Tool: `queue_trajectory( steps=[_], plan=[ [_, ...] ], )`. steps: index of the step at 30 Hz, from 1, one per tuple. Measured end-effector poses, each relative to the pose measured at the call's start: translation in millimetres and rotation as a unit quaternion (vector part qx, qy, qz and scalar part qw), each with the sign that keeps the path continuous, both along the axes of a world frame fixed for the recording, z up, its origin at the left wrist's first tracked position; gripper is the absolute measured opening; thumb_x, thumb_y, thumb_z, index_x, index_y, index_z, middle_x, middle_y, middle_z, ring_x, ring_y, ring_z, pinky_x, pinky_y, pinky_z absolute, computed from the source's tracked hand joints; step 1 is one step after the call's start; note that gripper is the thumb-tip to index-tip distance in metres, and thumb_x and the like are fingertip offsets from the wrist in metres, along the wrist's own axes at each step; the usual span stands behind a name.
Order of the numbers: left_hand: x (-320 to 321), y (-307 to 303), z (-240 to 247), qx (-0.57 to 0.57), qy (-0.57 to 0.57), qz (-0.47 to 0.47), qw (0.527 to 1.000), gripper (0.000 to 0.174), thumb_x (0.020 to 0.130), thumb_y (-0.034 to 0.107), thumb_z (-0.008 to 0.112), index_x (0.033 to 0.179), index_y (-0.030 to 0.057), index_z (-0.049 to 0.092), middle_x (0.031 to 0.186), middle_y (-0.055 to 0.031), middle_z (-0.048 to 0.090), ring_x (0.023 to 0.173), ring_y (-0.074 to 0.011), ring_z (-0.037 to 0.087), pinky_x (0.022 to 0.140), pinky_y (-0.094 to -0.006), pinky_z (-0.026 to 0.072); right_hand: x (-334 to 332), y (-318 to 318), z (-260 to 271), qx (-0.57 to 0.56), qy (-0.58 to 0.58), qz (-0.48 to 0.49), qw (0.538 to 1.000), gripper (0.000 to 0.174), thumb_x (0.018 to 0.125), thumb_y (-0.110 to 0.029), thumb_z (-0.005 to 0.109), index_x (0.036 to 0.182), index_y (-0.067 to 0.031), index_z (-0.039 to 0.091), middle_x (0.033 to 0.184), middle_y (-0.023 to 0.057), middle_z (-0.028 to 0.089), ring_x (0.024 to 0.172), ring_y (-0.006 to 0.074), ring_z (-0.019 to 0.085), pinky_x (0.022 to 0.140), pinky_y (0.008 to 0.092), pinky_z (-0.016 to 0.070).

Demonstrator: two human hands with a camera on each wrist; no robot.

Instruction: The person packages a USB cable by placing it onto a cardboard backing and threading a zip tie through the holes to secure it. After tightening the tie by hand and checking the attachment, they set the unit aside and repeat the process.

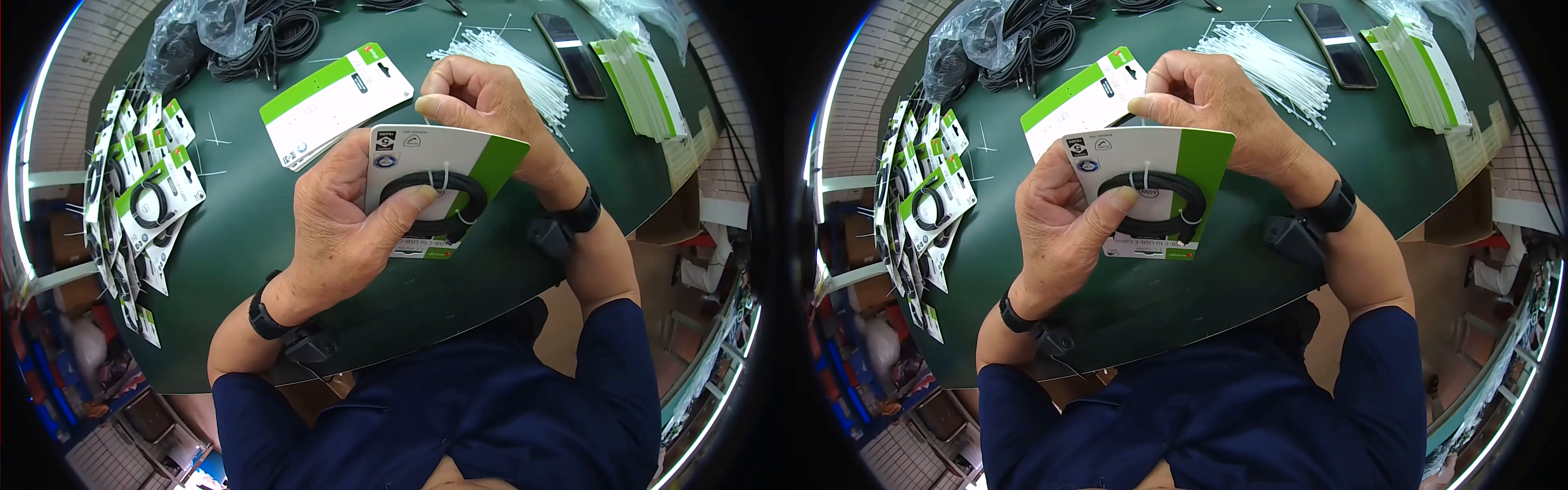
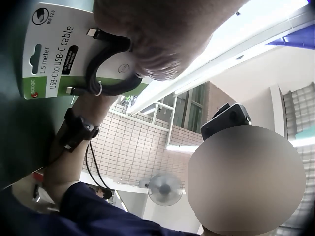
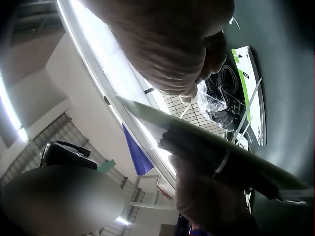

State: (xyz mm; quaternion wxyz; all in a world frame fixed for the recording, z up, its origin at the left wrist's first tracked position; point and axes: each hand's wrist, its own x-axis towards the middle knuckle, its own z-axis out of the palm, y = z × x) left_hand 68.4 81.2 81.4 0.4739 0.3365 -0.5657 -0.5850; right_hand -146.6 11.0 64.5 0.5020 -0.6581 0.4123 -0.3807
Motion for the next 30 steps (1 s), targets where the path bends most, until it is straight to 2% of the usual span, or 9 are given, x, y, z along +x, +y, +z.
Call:
queue_trajectory(
  steps=[1,4,13,16,20,24,25,28,30],
  plan=[
    [0,0,0,0.001,0.001,0.001,1.0,0.036,0.092,-0.003,0.074,0.126,-0.0074,0.06,0.112,-0.0142,0.074,0.102,-0.0158,0.071,0.09,-0.0303,0.0588,1,0,-1,0.001,0.001,0.001,1.0,0.021,0.093,-0.014,0.079,0.088,-0.0048,0.06,0.084,-0.0022,0.06,0.07,0.0067,0.053,0.063,0.0224,0.0471],
    [2,-4,0,0.012,0.007,0.009,1.0,0.037,0.091,0.0,0.076,0.125,-0.0069,0.061,0.112,-0.0144,0.073,0.101,-0.0159,0.071,0.09,-0.0296,0.0586,7,2,-7,-0.221,0.075,-0.066,0.97,0.02,0.092,-0.009,0.077,0.085,-0.0035,0.058,0.08,0.0006,0.058,0.067,0.0091,0.051,0.059,0.0245,0.0438],
    [3,0,11,0.025,0.021,0.035,0.999,0.041,0.086,0.006,0.083,0.119,-0.0048,0.062,0.106,-0.0116,0.075,0.095,-0.0136,0.072,0.083,-0.0275,0.059,15,8,-3,-0.337,0.1,-0.06,0.934,0.021,0.088,-0.005,0.078,0.085,-0.0025,0.058,0.079,0.0045,0.057,0.064,0.0118,0.051,0.056,0.0269,0.0424],
    [6,-1,7,0.027,-0.042,0.036,0.998,0.039,0.084,0.007,0.084,0.115,-0.0031,0.063,0.1,-0.0099,0.075,0.09,-0.0116,0.072,0.079,-0.0267,0.0587,17,9,-3,-0.333,0.098,-0.096,0.933,0.027,0.088,-0.012,0.081,0.081,-0.005,0.055,0.072,0.0065,0.055,0.059,0.0184,0.055,0.055,0.0307,0.046],
    [5,-4,4,0.022,-0.032,0.06,0.997,0.036,0.085,0.007,0.085,0.112,-0.001,0.063,0.096,-0.0087,0.075,0.087,-0.0103,0.071,0.077,-0.0256,0.0581,15,7,3,-0.371,0.078,-0.147,0.914,0.023,0.092,-0.011,0.079,0.084,-0.004,0.058,0.074,0.0042,0.058,0.062,0.0134,0.057,0.056,0.0273,0.0467],
    [5,-10,0,0.015,-0.002,0.067,0.998,0.032,0.088,0.007,0.082,0.114,0.0004,0.064,0.099,-0.0091,0.075,0.088,-0.0108,0.071,0.078,-0.0261,0.0586,5,5,0,-0.275,-0.009,-0.188,0.943,0.018,0.097,-0.01,0.075,0.094,-0.0011,0.06,0.087,0.0006,0.061,0.072,0.0084,0.054,0.065,0.022,0.0451],
    [5,-11,0,0.012,0.006,0.072,0.997,0.032,0.088,0.007,0.082,0.114,0.0004,0.064,0.099,-0.0091,0.075,0.088,-0.0108,0.071,0.078,-0.0261,0.0586,1,4,0,-0.28,-0.005,-0.181,0.943,0.018,0.097,-0.01,0.075,0.094,-0.0011,0.06,0.087,0.0006,0.061,0.072,0.0084,0.054,0.065,0.022,0.0451],
    [5,-16,0,0.034,0.061,0.108,0.992,0.029,0.092,0.007,0.078,0.116,0.0006,0.063,0.103,-0.0092,0.075,0.091,-0.0122,0.072,0.081,-0.0277,0.0597,-12,1,5,-0.089,-0.125,-0.184,0.971,0.021,0.103,-0.018,0.071,0.105,0.0014,0.064,0.094,0.001,0.065,0.078,0.007,0.057,0.071,0.0211,0.0474],
    [9,-23,-4,0.037,0.081,0.118,0.989,0.029,0.093,0.007,0.077,0.117,0.0003,0.063,0.105,-0.0093,0.075,0.092,-0.0125,0.072,0.082,-0.0282,0.06,-4,8,11,-0.069,-0.115,-0.127,0.983,0.024,0.103,-0.021,0.07,0.109,0.0022,0.064,0.096,0.0022,0.066,0.081,0.0071,0.059,0.073,0.0218,0.0486]
  ],
)
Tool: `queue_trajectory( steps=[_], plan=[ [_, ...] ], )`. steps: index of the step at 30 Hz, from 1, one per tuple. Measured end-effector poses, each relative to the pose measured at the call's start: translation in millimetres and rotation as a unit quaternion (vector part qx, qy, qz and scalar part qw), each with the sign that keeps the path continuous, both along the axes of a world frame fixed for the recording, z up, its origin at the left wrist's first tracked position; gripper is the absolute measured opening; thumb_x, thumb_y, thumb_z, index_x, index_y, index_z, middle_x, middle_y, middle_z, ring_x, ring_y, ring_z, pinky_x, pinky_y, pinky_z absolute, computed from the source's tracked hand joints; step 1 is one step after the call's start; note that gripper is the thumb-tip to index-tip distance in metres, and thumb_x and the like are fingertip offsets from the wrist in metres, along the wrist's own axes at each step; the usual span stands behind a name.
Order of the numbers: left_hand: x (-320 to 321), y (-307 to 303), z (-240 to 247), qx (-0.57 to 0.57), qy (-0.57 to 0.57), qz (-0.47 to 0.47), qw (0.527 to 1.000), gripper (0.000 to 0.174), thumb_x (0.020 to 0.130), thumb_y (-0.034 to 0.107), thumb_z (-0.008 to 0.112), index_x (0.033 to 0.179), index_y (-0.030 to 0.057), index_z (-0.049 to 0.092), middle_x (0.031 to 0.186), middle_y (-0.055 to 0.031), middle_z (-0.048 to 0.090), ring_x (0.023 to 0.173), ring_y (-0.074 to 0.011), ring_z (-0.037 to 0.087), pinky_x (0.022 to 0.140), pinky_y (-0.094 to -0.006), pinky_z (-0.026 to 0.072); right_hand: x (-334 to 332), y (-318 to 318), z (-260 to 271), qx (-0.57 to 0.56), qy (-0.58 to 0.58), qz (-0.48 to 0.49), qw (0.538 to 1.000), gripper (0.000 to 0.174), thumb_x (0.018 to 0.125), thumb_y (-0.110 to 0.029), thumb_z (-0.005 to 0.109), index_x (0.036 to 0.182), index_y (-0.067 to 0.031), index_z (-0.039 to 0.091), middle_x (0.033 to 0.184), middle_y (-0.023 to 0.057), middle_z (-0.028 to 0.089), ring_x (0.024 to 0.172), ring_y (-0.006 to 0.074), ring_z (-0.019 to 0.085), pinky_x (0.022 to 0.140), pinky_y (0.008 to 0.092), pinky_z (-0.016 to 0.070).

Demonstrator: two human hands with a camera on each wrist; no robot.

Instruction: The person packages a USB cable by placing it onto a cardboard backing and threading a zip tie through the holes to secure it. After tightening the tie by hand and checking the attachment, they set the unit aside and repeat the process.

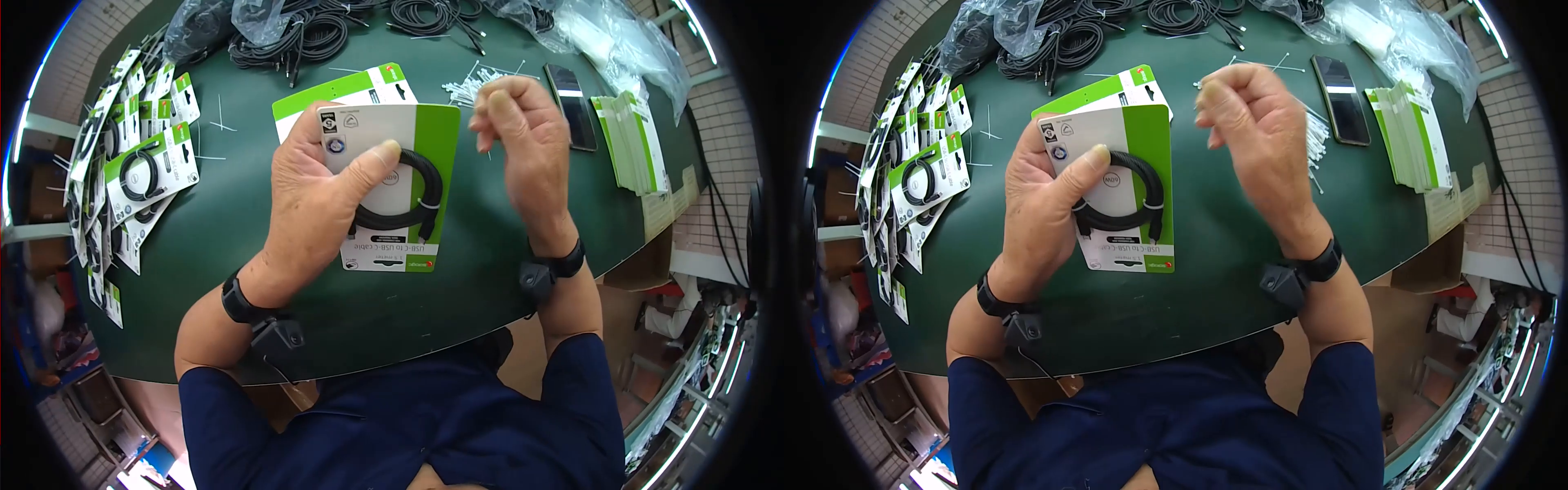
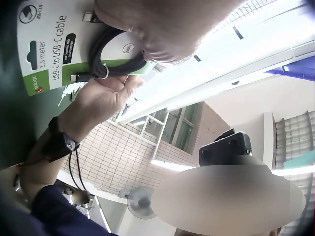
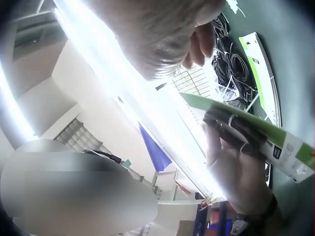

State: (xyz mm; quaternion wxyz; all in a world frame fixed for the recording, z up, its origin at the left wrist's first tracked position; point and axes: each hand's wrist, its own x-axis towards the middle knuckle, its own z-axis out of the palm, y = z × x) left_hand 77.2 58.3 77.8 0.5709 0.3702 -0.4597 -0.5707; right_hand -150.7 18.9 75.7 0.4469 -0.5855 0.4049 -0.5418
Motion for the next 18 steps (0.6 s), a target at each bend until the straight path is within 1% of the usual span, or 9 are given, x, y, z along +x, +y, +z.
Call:
queue_trajectory(
  steps=[2,3,6,11,14,15,18],
  plan=[
    [4,-7,-4,0.013,0.019,0.004,1.0,0.029,0.095,0.008,0.076,0.12,-0.0002,0.062,0.109,-0.0096,0.074,0.094,-0.0132,0.072,0.084,-0.0292,0.0605,13,10,3,0.043,0.007,0.098,0.994,0.032,0.105,-0.025,0.067,0.118,0.0037,0.065,0.102,0.0045,0.069,0.088,0.0073,0.062,0.078,0.0231,0.0511],
    [5,-9,-4,0.014,0.023,0.008,1.0,0.029,0.095,0.008,0.076,0.12,-0.0002,0.062,0.109,-0.0096,0.074,0.094,-0.0132,0.072,0.084,-0.0292,0.0605,18,12,3,0.044,0.012,0.102,0.994,0.032,0.105,-0.025,0.067,0.118,0.0037,0.065,0.102,0.0045,0.069,0.088,0.0073,0.062,0.078,0.0231,0.0511],
    [6,-9,-5,0.023,0.005,0.013,1.0,0.032,0.096,0.008,0.075,0.123,-0.0016,0.062,0.111,-0.01,0.074,0.095,-0.0135,0.072,0.085,-0.0294,0.0608,27,20,0,0.079,0.074,0.168,0.98,0.04,0.105,-0.027,0.068,0.128,0.0057,0.063,0.111,0.0071,0.071,0.097,0.0097,0.065,0.084,0.0262,0.0541],
    [6,-9,-10,0.029,-0.021,-0.004,0.999,0.036,0.096,0.011,0.076,0.126,-0.0023,0.061,0.111,-0.0101,0.074,0.095,-0.0138,0.072,0.084,-0.0284,0.0607,27,20,-1,0.092,0.094,0.179,0.975,0.042,0.105,-0.024,0.067,0.132,0.0065,0.062,0.115,0.0084,0.071,0.102,0.0122,0.066,0.088,0.0274,0.0546],
    [8,-11,-12,0.032,0.06,-0.045,0.997,0.038,0.096,0.013,0.078,0.127,-0.0023,0.061,0.113,-0.0106,0.074,0.099,-0.0143,0.072,0.088,-0.0294,0.06,27,17,-5,0.067,0.036,0.181,0.981,0.032,0.103,-0.02,0.07,0.124,0.0036,0.067,0.106,0.0062,0.073,0.092,0.009,0.066,0.081,0.0249,0.0561],
    [8,-9,-13,0.036,0.059,-0.045,0.997,0.038,0.096,0.013,0.078,0.127,-0.0023,0.061,0.113,-0.0106,0.074,0.099,-0.0143,0.072,0.088,-0.0294,0.06,25,16,-8,0.07,0.034,0.18,0.981,0.032,0.103,-0.02,0.07,0.124,0.0036,0.067,0.106,0.0062,0.073,0.092,0.009,0.066,0.081,0.0249,0.0561],
    [9,-12,-13,0.115,0.16,-0.111,0.974,0.042,0.095,0.015,0.08,0.128,-0.0023,0.06,0.117,-0.0105,0.073,0.105,-0.0148,0.07,0.094,-0.0308,0.0581,16,6,-10,0.095,0.012,0.254,0.962,0.042,0.103,-0.022,0.068,0.134,0.0051,0.063,0.117,0.0093,0.072,0.102,0.0125,0.067,0.092,0.0269,0.0548]
  ],
)
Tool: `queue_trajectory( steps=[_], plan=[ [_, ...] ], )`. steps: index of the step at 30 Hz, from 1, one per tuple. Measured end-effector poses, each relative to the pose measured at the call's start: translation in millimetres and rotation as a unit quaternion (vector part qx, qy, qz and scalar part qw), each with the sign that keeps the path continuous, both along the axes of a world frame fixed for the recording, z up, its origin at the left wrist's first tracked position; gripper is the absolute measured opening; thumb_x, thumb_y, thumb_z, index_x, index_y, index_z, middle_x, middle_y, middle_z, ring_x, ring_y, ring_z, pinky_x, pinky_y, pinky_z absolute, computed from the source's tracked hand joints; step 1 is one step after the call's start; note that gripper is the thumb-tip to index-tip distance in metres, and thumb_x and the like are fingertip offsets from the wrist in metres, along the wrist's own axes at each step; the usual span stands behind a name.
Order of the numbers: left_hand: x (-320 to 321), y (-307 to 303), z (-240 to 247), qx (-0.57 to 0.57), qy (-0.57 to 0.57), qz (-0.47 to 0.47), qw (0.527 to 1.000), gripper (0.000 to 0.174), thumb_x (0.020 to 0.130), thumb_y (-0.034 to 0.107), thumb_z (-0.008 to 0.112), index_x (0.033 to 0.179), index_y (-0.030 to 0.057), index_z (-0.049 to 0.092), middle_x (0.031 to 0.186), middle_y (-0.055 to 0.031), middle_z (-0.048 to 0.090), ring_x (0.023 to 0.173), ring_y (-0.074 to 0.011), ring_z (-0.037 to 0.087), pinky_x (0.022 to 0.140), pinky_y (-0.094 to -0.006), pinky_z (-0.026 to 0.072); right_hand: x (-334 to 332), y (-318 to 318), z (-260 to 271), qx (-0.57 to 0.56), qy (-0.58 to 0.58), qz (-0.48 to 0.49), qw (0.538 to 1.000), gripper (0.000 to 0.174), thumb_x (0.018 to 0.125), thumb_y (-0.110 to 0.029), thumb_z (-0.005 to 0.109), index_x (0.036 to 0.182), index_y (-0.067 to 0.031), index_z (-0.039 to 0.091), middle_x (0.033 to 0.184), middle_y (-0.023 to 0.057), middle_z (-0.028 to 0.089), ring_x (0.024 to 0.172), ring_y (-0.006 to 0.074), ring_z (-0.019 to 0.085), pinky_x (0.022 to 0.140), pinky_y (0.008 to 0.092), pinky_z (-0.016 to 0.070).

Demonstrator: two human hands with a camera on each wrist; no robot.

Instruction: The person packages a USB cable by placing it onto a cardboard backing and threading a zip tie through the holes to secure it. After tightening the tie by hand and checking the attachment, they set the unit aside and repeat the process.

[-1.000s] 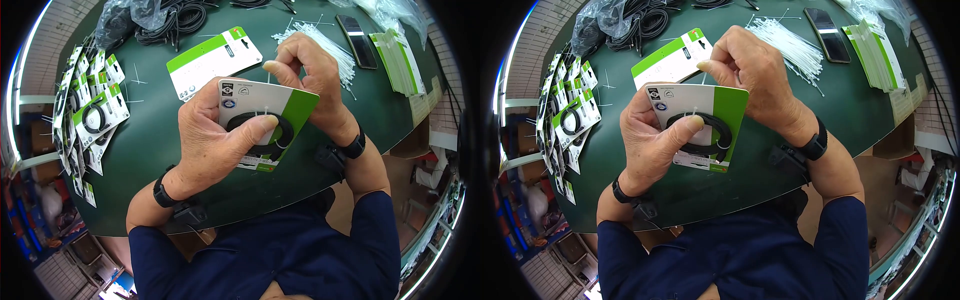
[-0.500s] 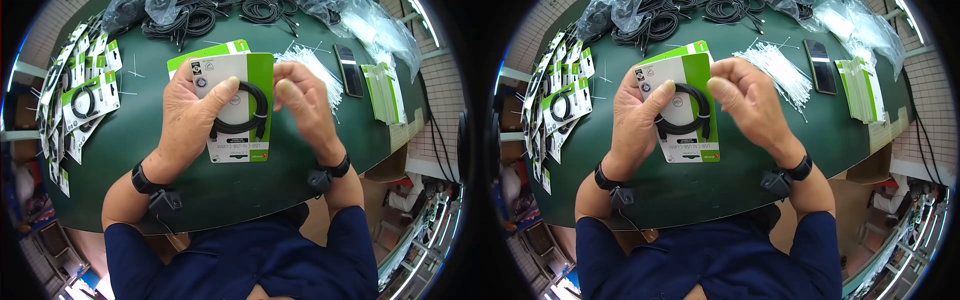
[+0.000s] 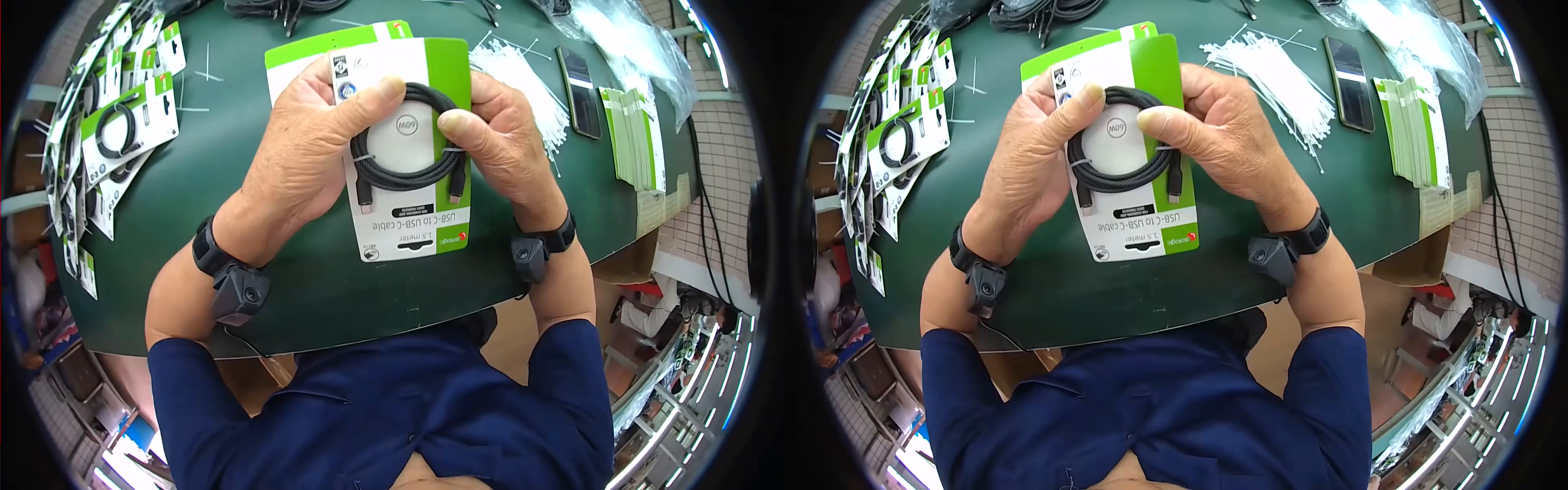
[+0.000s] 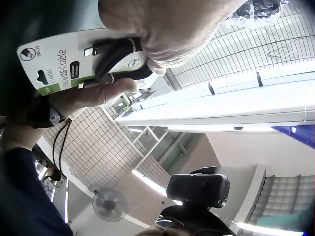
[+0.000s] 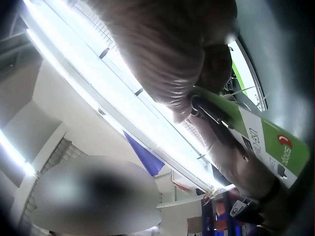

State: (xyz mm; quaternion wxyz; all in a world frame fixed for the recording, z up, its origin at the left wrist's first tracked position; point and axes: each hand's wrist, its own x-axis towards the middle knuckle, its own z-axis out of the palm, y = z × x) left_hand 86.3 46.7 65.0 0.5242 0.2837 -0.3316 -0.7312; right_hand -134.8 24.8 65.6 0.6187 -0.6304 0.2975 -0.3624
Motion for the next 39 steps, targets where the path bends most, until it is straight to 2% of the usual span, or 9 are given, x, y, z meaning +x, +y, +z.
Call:
queue_trajectory(
  steps=[5,9,12,13,16,21,24,28,39],
  plan=[
    [0,-3,2,-0.027,-0.055,0.007,0.998,0.047,0.096,0.017,0.079,0.133,-0.0028,0.058,0.12,-0.0103,0.071,0.108,-0.0173,0.069,0.096,-0.032,0.0567,4,2,2,-0.019,0.008,-0.034,0.999,0.039,0.104,-0.024,0.067,0.13,0.0049,0.064,0.115,0.0088,0.073,0.102,0.0118,0.067,0.09,0.0263,0.0553],
    [-10,-1,13,-0.144,-0.184,0.121,0.965,0.056,0.094,0.017,0.08,0.14,-0.0011,0.054,0.12,-0.0099,0.071,0.107,-0.0228,0.068,0.098,-0.0336,0.0546,1,1,0,-0.02,0.024,-0.128,0.991,0.036,0.107,-0.026,0.064,0.126,0.0038,0.064,0.111,0.0073,0.073,0.1,0.01,0.067,0.088,0.0247,0.0548],
    [-10,-2,12,-0.451,-0.431,0.319,0.713,0.056,0.084,0.013,0.084,0.134,0.0013,0.061,0.115,-0.0092,0.07,0.106,-0.0266,0.067,0.098,-0.0378,0.0513,-2,2,2,-0.008,-0.002,-0.199,0.98,0.036,0.109,-0.03,0.061,0.124,0.0027,0.064,0.108,0.0057,0.072,0.097,0.007,0.065,0.084,0.0237,0.0538],
    [-10,1,16,-0.457,-0.431,0.314,0.712,0.056,0.084,0.013,0.084,0.134,0.0013,0.061,0.115,-0.0092,0.07,0.106,-0.0266,0.067,0.098,-0.0378,0.0513,-2,2,2,-0.009,-0.007,-0.205,0.979,0.036,0.109,-0.03,0.061,0.124,0.0027,0.064,0.108,0.0057,0.072,0.097,0.007,0.065,0.084,0.0237,0.0538],
    [-12,15,27,-0.594,-0.577,0.163,0.536,0.045,0.074,0.01,0.082,0.117,0.0055,0.072,0.107,-0.006,0.068,0.103,-0.0258,0.064,0.094,-0.0407,0.048,1,5,2,-0.071,0.012,-0.212,0.975,0.037,0.11,-0.033,0.059,0.122,0.0021,0.063,0.104,0.0036,0.07,0.092,0.005,0.061,0.08,0.0232,0.0524],
    [-20,11,13,-0.624,-0.551,0.174,0.527,0.033,0.068,0.009,0.077,0.101,0.0089,0.075,0.098,-0.0015,0.067,0.096,-0.0211,0.064,0.084,-0.0391,0.0455,6,13,5,-0.107,0.025,-0.228,0.967,0.034,0.11,-0.032,0.059,0.118,0.001,0.062,0.102,0.0022,0.068,0.089,0.0043,0.057,0.078,0.0232,0.0513],
    [-21,10,9,-0.602,-0.52,0.178,0.579,0.026,0.069,0.008,0.074,0.095,0.011,0.074,0.092,0.002,0.066,0.089,-0.0181,0.063,0.078,-0.036,0.0425,11,15,1,-0.108,0.021,-0.24,0.964,0.032,0.11,-0.032,0.06,0.116,0.0,0.061,0.102,0.0015,0.066,0.088,0.0043,0.056,0.078,0.0228,0.0507],
    [-20,10,10,-0.603,-0.516,0.172,0.583,0.022,0.069,0.008,0.074,0.091,0.0114,0.072,0.09,0.003,0.067,0.085,-0.0172,0.063,0.076,-0.0346,0.0409,15,17,3,-0.078,-0.003,-0.232,0.97,0.034,0.109,-0.032,0.061,0.118,0.0005,0.061,0.103,0.0017,0.067,0.089,0.0042,0.057,0.078,0.0222,0.0511],
    [-7,9,14,-0.598,-0.462,0.205,0.622,0.027,0.076,0.009,0.08,0.101,0.0074,0.071,0.107,-0.0055,0.069,0.095,-0.0225,0.064,0.08,-0.0354,0.0497,13,15,2,-0.064,-0.056,-0.229,0.97,0.034,0.111,-0.031,0.058,0.122,0.0012,0.06,0.108,0.0057,0.071,0.093,0.0064,0.065,0.082,0.0226,0.0549]
  ],
)
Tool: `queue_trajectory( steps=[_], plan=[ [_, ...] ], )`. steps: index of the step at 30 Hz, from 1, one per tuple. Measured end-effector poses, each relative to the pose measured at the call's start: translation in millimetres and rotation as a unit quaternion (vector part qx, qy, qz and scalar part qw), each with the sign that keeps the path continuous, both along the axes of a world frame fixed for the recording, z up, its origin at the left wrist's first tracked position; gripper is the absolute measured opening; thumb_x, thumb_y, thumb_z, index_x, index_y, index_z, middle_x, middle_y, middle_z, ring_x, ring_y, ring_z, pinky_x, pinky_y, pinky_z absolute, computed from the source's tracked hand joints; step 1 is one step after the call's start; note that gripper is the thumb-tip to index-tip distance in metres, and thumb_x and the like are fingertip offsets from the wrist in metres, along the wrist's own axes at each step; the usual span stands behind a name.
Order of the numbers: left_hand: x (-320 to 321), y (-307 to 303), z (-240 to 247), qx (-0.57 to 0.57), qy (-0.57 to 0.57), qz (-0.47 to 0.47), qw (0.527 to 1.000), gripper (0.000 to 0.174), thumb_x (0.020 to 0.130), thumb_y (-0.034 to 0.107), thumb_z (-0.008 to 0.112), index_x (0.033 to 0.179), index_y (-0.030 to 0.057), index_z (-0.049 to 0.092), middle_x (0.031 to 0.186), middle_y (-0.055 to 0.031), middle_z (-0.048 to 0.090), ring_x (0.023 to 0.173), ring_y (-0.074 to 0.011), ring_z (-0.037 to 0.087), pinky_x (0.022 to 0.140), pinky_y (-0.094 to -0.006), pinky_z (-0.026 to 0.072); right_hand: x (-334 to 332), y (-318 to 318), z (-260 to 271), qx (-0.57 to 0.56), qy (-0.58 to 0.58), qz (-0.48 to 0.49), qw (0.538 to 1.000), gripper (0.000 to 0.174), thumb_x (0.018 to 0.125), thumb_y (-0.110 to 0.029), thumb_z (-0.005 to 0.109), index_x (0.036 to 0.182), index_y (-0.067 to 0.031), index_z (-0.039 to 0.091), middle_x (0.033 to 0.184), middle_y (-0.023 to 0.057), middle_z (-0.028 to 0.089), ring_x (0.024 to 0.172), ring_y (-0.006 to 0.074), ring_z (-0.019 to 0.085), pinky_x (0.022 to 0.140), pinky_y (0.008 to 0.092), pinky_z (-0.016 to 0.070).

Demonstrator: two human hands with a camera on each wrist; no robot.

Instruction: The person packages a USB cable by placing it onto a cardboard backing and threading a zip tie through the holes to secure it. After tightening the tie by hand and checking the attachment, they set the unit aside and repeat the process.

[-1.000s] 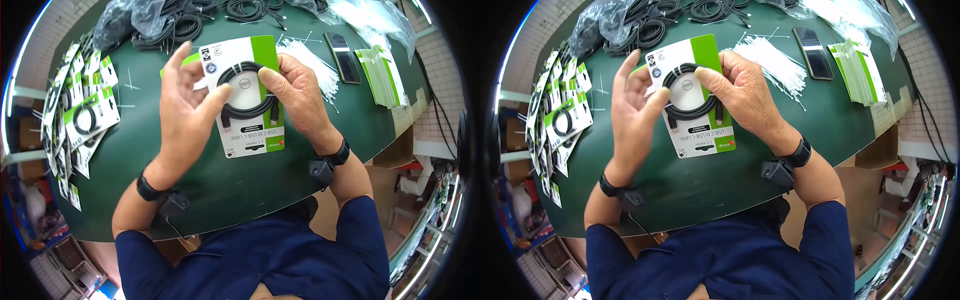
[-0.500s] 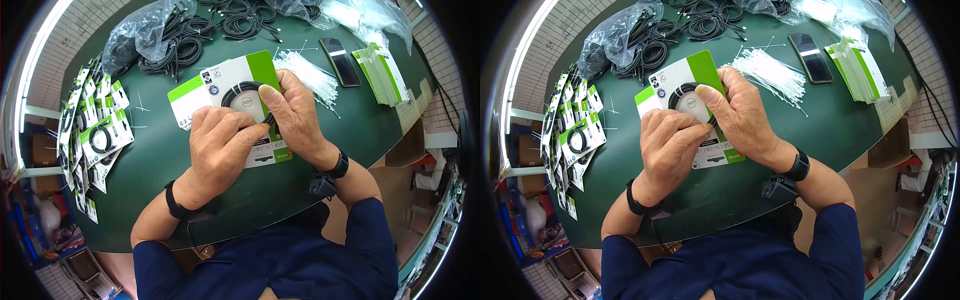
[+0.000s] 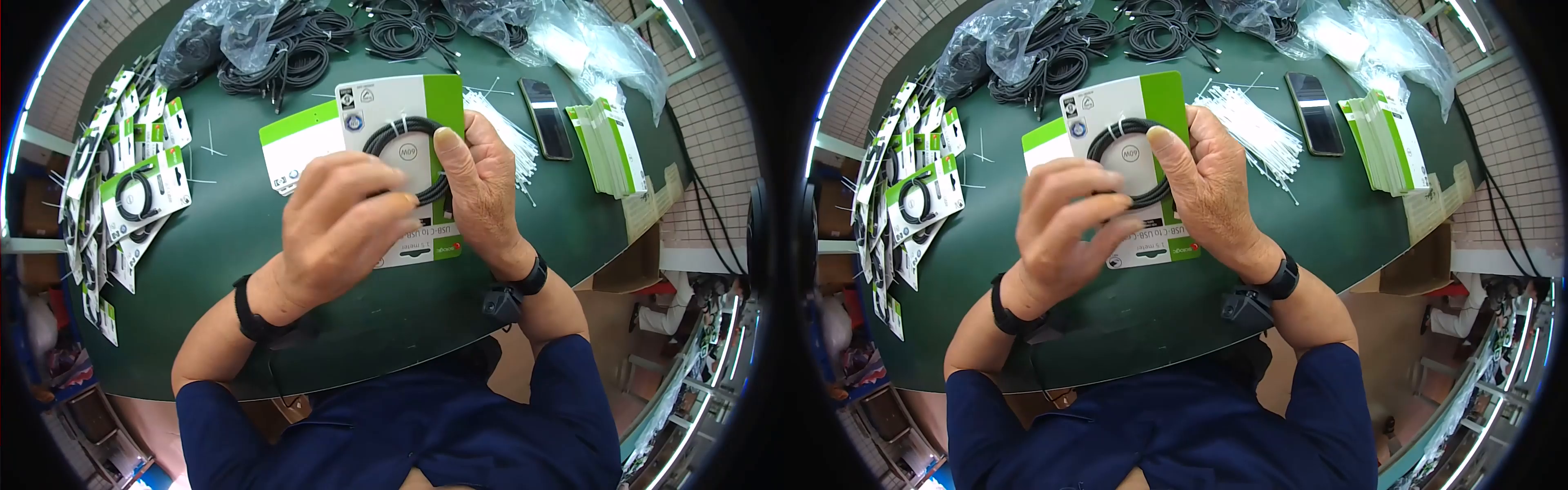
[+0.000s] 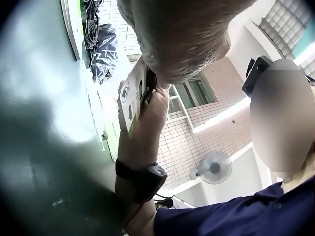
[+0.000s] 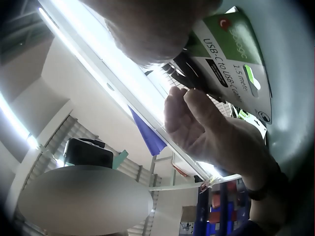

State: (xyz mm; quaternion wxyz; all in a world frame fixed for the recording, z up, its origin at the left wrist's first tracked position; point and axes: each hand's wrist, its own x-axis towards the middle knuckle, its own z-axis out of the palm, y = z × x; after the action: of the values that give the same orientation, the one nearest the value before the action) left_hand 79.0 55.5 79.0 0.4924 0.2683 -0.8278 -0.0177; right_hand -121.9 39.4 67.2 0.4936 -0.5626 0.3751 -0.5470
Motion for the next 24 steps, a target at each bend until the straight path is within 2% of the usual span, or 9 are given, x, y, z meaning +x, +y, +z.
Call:
queue_trajectory(
  steps=[2,6,9,10,12,14,16,22,24],
  plan=[
    [1,-2,1,0.002,0.025,-0.002,1.0,0.029,0.078,0.009,0.081,0.106,0.0061,0.071,0.112,-0.0079,0.069,0.097,-0.0236,0.064,0.082,-0.0358,0.0514,-3,-2,4,-0.004,-0.017,-0.006,1.0,0.034,0.111,-0.03,0.058,0.122,0.0012,0.06,0.108,0.0062,0.071,0.094,0.0067,0.066,0.082,0.0228,0.0552],
    [0,-2,-1,0.149,0.196,-0.004,0.969,0.036,0.089,0.009,0.079,0.122,0.0013,0.065,0.124,-0.0129,0.065,0.104,-0.0236,0.063,0.087,-0.0364,0.0538,-7,-5,9,-0.043,0.009,-0.049,0.998,0.035,0.111,-0.031,0.057,0.123,0.0017,0.06,0.107,0.0069,0.072,0.094,0.0072,0.067,0.082,0.0226,0.0557],
    [-2,2,1,0.397,0.315,-0.059,0.86,0.038,0.096,0.007,0.074,0.13,-0.0014,0.06,0.13,-0.0136,0.062,0.108,-0.0197,0.062,0.086,-0.0337,0.0548,-8,-7,9,-0.057,-0.021,-0.046,0.997,0.035,0.112,-0.03,0.056,0.125,0.0027,0.062,0.105,0.0055,0.072,0.093,0.007,0.065,0.081,0.0229,0.0541],
    [-3,2,1,0.396,0.311,-0.058,0.862,0.038,0.096,0.007,0.074,0.13,-0.0014,0.06,0.13,-0.0136,0.062,0.108,-0.0197,0.062,0.086,-0.0337,0.0548,-9,-7,8,-0.058,-0.025,-0.046,0.997,0.035,0.112,-0.03,0.056,0.125,0.0027,0.062,0.105,0.0055,0.072,0.093,0.007,0.065,0.081,0.0229,0.0541],
    [-7,4,0,0.502,0.351,-0.145,0.777,0.035,0.098,0.008,0.071,0.13,-0.0032,0.061,0.123,-0.0108,0.066,0.104,-0.0153,0.063,0.086,-0.0308,0.0551,-12,-6,6,-0.083,0.057,-0.077,0.992,0.033,0.111,-0.027,0.056,0.124,0.0031,0.063,0.104,0.0047,0.071,0.091,0.0075,0.063,0.079,0.0241,0.0518],
    [-5,4,2,0.591,0.274,-0.136,0.746,0.032,0.099,0.009,0.069,0.128,-0.0029,0.063,0.113,-0.0083,0.071,0.094,-0.0114,0.064,0.084,-0.029,0.0556,-15,-7,5,-0.106,0.162,-0.103,0.976,0.031,0.111,-0.023,0.055,0.123,0.0034,0.065,0.102,0.0041,0.069,0.089,0.0088,0.059,0.076,0.0264,0.049],
    [-5,2,-6,0.563,0.236,-0.127,0.782,0.027,0.101,0.011,0.067,0.125,-0.0018,0.066,0.106,-0.0055,0.073,0.087,-0.0086,0.063,0.081,-0.0276,0.0551,-7,-3,12,-0.11,0.192,-0.125,0.967,0.023,0.108,-0.017,0.056,0.114,0.0032,0.065,0.091,0.0068,0.063,0.082,0.0161,0.056,0.074,0.0341,0.0482],
    [-9,-3,-18,0.595,0.313,-0.212,0.71,0.024,0.101,0.012,0.066,0.122,-0.0009,0.067,0.1,-0.0016,0.071,0.086,-0.0069,0.063,0.077,-0.0252,0.054,-15,-4,-14,-0.078,0.071,-0.083,0.991,0.034,0.112,-0.029,0.055,0.124,0.0019,0.063,0.105,0.0038,0.068,0.093,0.0104,0.062,0.084,0.0258,0.0509],
    [-9,3,-15,0.58,0.314,-0.195,0.725,0.023,0.1,0.011,0.066,0.12,-0.0017,0.067,0.098,-0.0025,0.071,0.086,-0.0076,0.064,0.077,-0.026,0.0547,-17,-1,-14,-0.073,0.049,-0.051,0.995,0.034,0.112,-0.029,0.054,0.125,0.0018,0.063,0.106,0.004,0.069,0.093,0.0101,0.063,0.084,0.0253,0.0512]
  ],
)
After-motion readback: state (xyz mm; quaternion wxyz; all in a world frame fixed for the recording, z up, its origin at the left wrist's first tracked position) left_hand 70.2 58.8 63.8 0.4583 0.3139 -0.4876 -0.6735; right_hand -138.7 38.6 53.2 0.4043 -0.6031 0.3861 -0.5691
